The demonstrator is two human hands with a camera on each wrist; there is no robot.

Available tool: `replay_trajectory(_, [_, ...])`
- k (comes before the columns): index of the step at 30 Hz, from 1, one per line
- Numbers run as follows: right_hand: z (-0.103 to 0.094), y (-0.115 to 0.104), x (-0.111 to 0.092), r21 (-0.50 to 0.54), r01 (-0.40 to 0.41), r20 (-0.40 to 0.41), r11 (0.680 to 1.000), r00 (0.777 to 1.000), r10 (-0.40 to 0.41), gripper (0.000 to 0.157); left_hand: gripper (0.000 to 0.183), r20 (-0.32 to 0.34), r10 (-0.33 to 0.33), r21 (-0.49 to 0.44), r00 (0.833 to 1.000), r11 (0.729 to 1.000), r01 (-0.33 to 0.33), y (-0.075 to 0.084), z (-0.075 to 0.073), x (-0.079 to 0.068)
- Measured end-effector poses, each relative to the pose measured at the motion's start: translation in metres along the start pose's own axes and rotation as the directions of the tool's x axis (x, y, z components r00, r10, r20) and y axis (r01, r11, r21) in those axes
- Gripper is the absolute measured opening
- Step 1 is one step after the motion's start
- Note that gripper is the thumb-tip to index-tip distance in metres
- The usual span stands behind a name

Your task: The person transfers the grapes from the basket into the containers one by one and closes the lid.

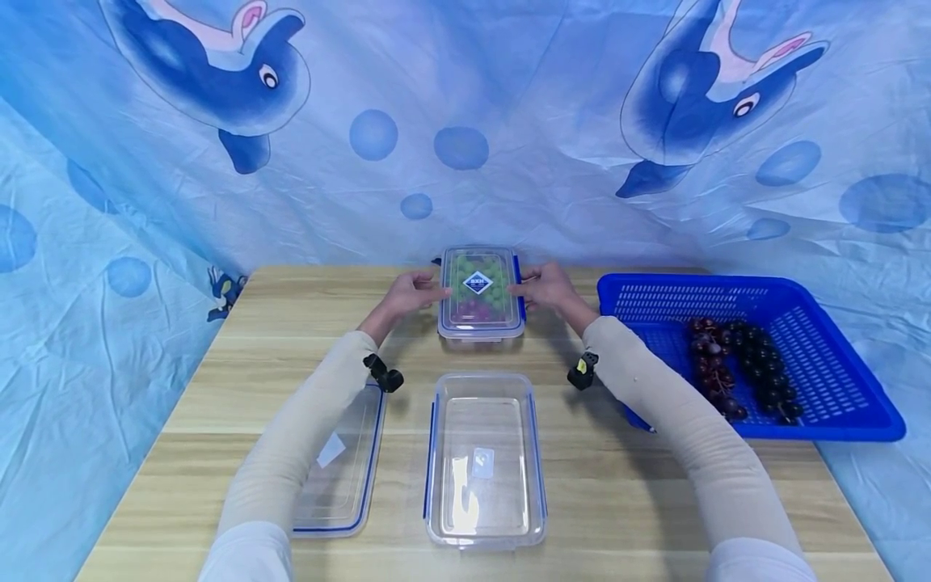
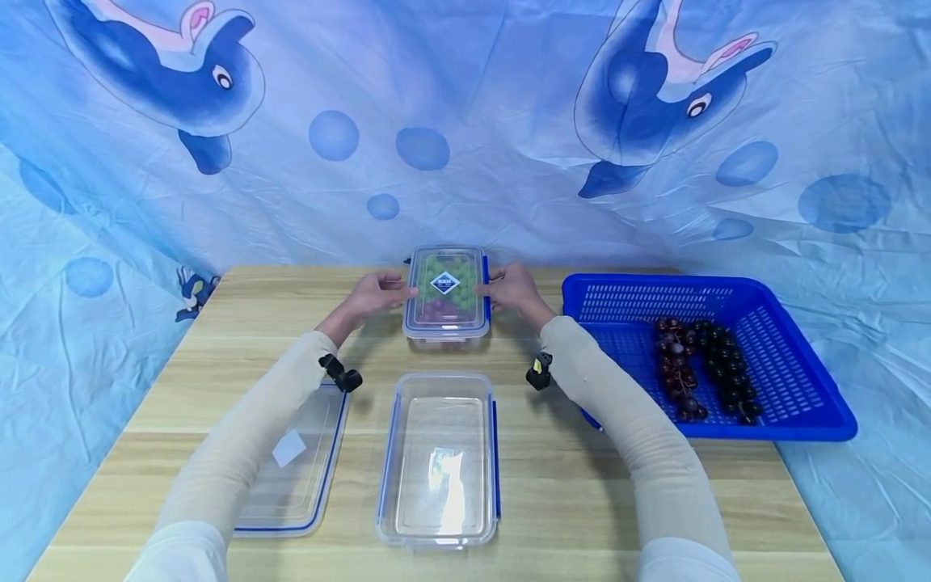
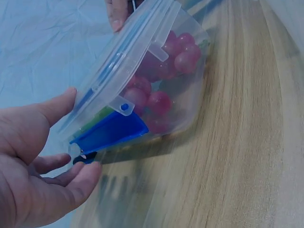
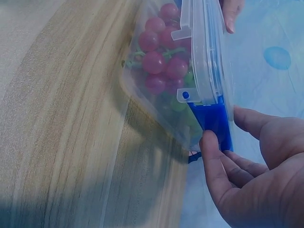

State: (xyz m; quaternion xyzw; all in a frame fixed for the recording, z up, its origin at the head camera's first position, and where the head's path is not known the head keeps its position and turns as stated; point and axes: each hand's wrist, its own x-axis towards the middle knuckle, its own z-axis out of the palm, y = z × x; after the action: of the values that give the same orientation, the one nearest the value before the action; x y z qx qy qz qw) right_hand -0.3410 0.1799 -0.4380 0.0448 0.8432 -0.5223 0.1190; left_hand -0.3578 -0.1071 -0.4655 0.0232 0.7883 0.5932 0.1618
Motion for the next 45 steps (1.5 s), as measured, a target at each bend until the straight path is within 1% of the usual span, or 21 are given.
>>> replay_trajectory(2, [0.000,0.000,0.000,0.004,0.003,-0.002,1.000,1.000,-0.003,0.049,0.087,0.013,-0.031,0.003,0.999,1.000,0.031,-0.001,-0.001,-0.001])
replay_trajectory(4, [0.001,0.000,0.000,0.003,0.002,-0.001,1.000,1.000,-0.002,0.049,0.090,0.053,-0.069,-0.023,0.996,0.997,0.070,-0.003,-0.002,0.000])
replay_trajectory(8, [0.001,0.000,0.000,0.005,-0.003,0.002,1.000,1.000,0.003,0.051,0.092,0.171,-0.131,-0.128,0.976,0.980,0.154,-0.005,-0.002,0.002])
replay_trajectory(9, [0.001,0.000,0.000,0.007,-0.006,0.002,1.000,1.000,0.006,0.052,0.091,0.189,-0.140,-0.155,0.972,0.973,0.171,-0.006,-0.002,0.003])
replay_trajectory(11, [0.001,0.001,0.001,0.013,-0.008,0.006,1.000,1.000,0.008,0.053,0.088,0.208,-0.151,-0.180,0.967,0.965,0.189,-0.006,-0.002,0.003])
replay_trajectory(14, [0.001,0.001,0.001,0.023,-0.011,0.011,1.000,1.000,0.011,0.053,0.081,0.172,-0.158,-0.183,0.972,0.965,0.189,-0.005,-0.002,0.002])
replay_trajectory(17, [0.001,0.001,0.002,0.032,-0.012,0.014,0.999,1.000,0.011,0.053,0.072,0.126,-0.141,-0.172,0.982,0.972,0.162,-0.003,-0.002,0.001])
replay_trajectory(20, [0.001,0.002,0.002,0.038,-0.008,0.016,0.999,1.000,0.008,0.052,0.063,0.068,-0.090,-0.106,0.994,0.990,0.097,0.000,0.000,0.001])
replay_trajectory(23, [0.001,0.002,0.003,0.045,-0.002,0.017,0.999,1.000,0.001,0.052,0.054,0.009,-0.040,-0.004,0.999,0.999,0.040,0.003,0.002,0.001])
replay_trajectory(24, [0.001,0.002,0.003,0.047,-0.001,0.016,0.999,1.000,0.000,0.052,0.051,-0.008,-0.031,0.021,0.999,0.999,0.031,0.005,0.002,0.001])
replay_trajectory(26, [0.001,0.002,0.003,0.050,-0.001,0.013,0.999,1.000,0.000,0.051,0.046,-0.029,-0.022,0.042,0.999,0.999,0.023,0.007,0.004,0.001])
replay_trajectory(29, [0.001,0.002,0.003,0.043,0.000,0.009,0.999,1.000,0.000,0.049,0.041,-0.038,-0.017,0.055,0.999,0.998,0.020,0.010,0.005,-0.001])
replay_trajectory(31, [0.001,0.002,0.003,0.028,-0.002,0.005,1.000,1.000,0.002,0.047,0.037,-0.037,-0.010,0.085,0.999,0.996,0.013,0.012,0.005,-0.002])
replay_trajectory(36, [0.003,-0.001,0.001,-0.023,0.003,0.006,1.000,1.000,-0.003,0.041,0.028,-0.026,0.031,0.149,0.999,0.988,-0.027,0.018,0.007,-0.006])
replay_trajectory(40, [0.003,-0.002,0.000,-0.026,0.009,0.012,1.000,1.000,-0.008,0.037,0.026,-0.012,0.060,0.158,0.998,0.986,-0.057,0.020,0.008,-0.007])
replay_trajectory(45, [0.001,-0.001,0.002,-0.016,0.007,0.023,1.000,1.000,-0.007,0.042,0.029,-0.023,0.068,0.141,0.997,0.988,-0.064,0.018,0.010,-0.005])
